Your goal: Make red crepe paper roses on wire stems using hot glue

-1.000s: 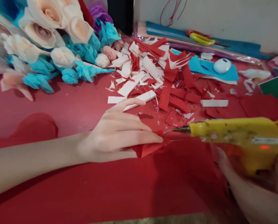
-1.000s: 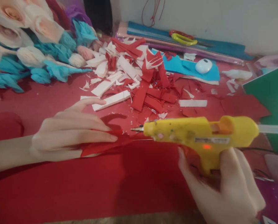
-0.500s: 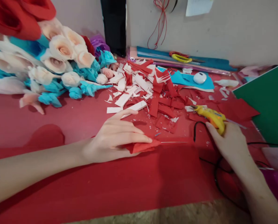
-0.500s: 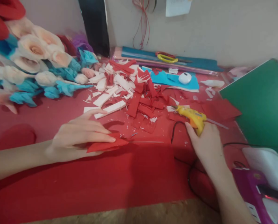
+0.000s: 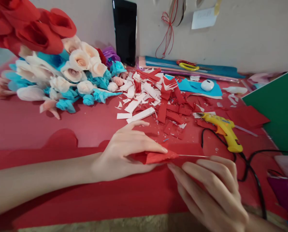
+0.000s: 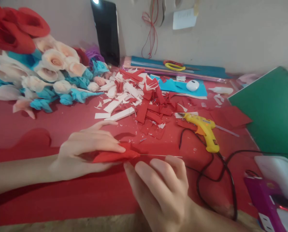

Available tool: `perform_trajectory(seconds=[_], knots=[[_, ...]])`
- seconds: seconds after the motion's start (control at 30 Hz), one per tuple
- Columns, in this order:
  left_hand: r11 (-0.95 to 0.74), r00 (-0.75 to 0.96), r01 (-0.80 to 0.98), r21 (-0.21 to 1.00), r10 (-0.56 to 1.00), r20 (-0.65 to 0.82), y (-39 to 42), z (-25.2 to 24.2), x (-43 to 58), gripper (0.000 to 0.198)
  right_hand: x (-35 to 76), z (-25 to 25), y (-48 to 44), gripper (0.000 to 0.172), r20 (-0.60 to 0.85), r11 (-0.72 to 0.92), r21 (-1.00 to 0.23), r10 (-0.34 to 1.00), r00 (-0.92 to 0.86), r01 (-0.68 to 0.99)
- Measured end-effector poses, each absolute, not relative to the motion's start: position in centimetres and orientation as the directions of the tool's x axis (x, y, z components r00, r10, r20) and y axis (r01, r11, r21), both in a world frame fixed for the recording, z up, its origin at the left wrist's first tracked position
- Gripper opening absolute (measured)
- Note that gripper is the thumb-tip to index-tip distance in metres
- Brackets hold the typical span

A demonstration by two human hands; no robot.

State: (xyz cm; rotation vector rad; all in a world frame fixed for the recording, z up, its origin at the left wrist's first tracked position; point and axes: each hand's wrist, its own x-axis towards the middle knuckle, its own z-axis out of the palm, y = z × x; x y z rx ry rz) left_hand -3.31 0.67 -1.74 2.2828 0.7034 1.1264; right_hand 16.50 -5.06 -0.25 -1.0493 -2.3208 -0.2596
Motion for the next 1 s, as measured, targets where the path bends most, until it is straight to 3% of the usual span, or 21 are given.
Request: perform_trajectory(seconds=[0.1, 0.33, 0.57, 0.67, 0.83, 1.0], knots=[[-0.744, 0.535, 0.217, 0.633, 0.632, 0.560, 0.5, -1.7, -3.2, 0.013, 16.3, -0.1, -4.8, 0.008, 0.623, 0.668, -0.115, 0.625, -0.470, 0.735], [-0.734, 0.490, 0.191, 0.652, 0.647, 0.584, 0.5, -2.6, -3.3, 0.014, 16.4, -0.1, -4.7, 0.013, 0.565, 0.679, -0.198, 0.669, -0.484, 0.707], [-0.879, 0.618, 0.192, 0.437, 0.454, 0.641, 1.1, -2.4, -3.9, 0.022, 16.2, 0.0, -4.2, 0.019, 0.493, 0.643, -0.433, 0.756, -0.431, 0.632], [-0.904, 0.633, 0.182, 0.387, 0.409, 0.658, 1.3, -2.4, -4.1, 0.022, 16.2, 0.3, -4.2, 0.019, 0.494, 0.638, -0.467, 0.762, -0.418, 0.612], [-0.902, 0.648, 0.159, 0.400, 0.401, 0.647, 1.4, -2.5, -4.1, 0.021, 16.8, 1.4, -4.2, 0.023, 0.448, 0.629, -0.437, 0.772, -0.451, 0.643], [-0.878, 0.649, 0.198, 0.437, 0.451, 0.613, 1.2, -2.2, -4.0, 0.017, 16.8, 2.0, -3.5, 0.023, 0.351, 0.479, -0.501, 0.874, -0.336, 0.721]])
